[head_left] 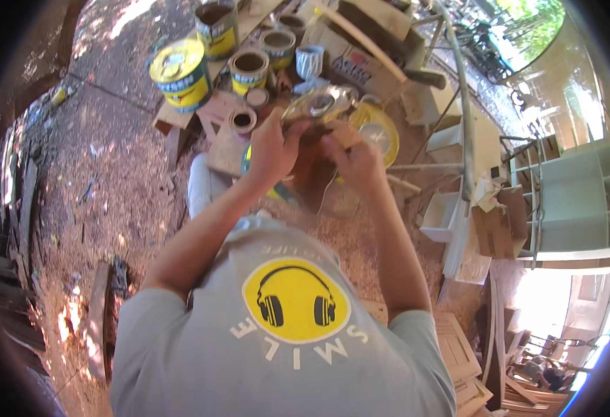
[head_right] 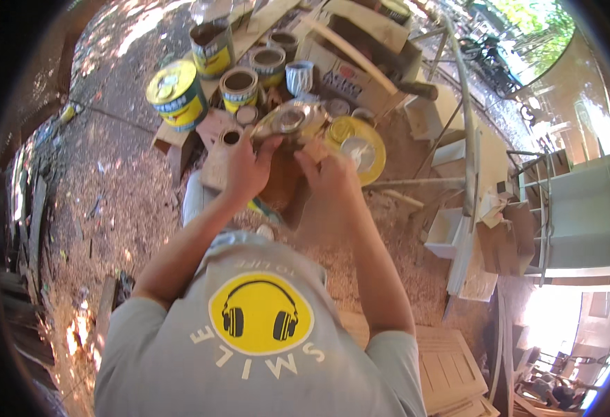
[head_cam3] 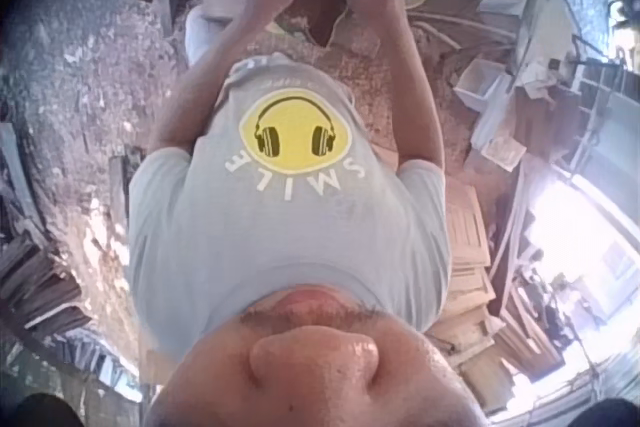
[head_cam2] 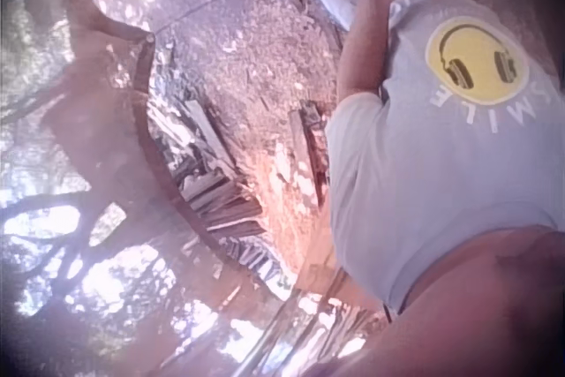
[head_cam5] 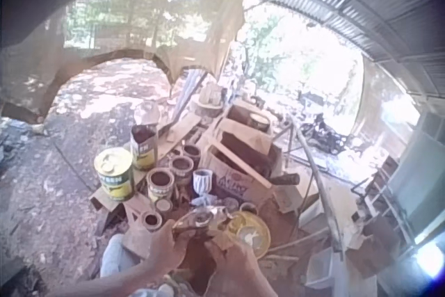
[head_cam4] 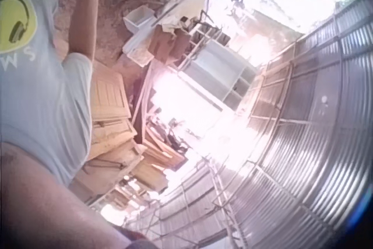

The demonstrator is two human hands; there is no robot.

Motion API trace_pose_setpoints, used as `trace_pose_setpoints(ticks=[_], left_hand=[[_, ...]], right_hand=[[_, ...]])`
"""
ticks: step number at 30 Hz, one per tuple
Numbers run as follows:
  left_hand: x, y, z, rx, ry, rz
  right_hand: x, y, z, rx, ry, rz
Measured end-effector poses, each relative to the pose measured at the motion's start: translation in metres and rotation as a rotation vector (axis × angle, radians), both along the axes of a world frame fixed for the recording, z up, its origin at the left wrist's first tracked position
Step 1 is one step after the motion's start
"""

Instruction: The person pours reddish-brown paint from a small can into a larger yellow paint can and stirs the mixture with a wooden stick. They repeat the pouring and stirring process several times to blend the contents.

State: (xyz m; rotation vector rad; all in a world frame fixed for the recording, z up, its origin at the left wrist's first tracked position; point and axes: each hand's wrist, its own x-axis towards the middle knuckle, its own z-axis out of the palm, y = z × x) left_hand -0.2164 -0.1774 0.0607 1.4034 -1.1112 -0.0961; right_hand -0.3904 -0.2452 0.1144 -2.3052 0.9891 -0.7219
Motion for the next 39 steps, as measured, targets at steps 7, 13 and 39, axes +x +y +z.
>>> trace_pose_setpoints(ticks=[7,13,39], left_hand=[[0.0,0.001,0.001,0.083,-0.024,0.019],[-0.003,0.002,0.004,0.032,0.021,-0.02],[-0.007,0.004,0.007,-0.033,-0.013,0.015]], right_hand=[[0.003,0.012,0.004,0.578,-0.203,-0.128],[-0.02,-0.006,0.042,0.588,-0.26,-0.27],[-0.013,-0.007,0.114,0.236,-0.108,-0.367]])
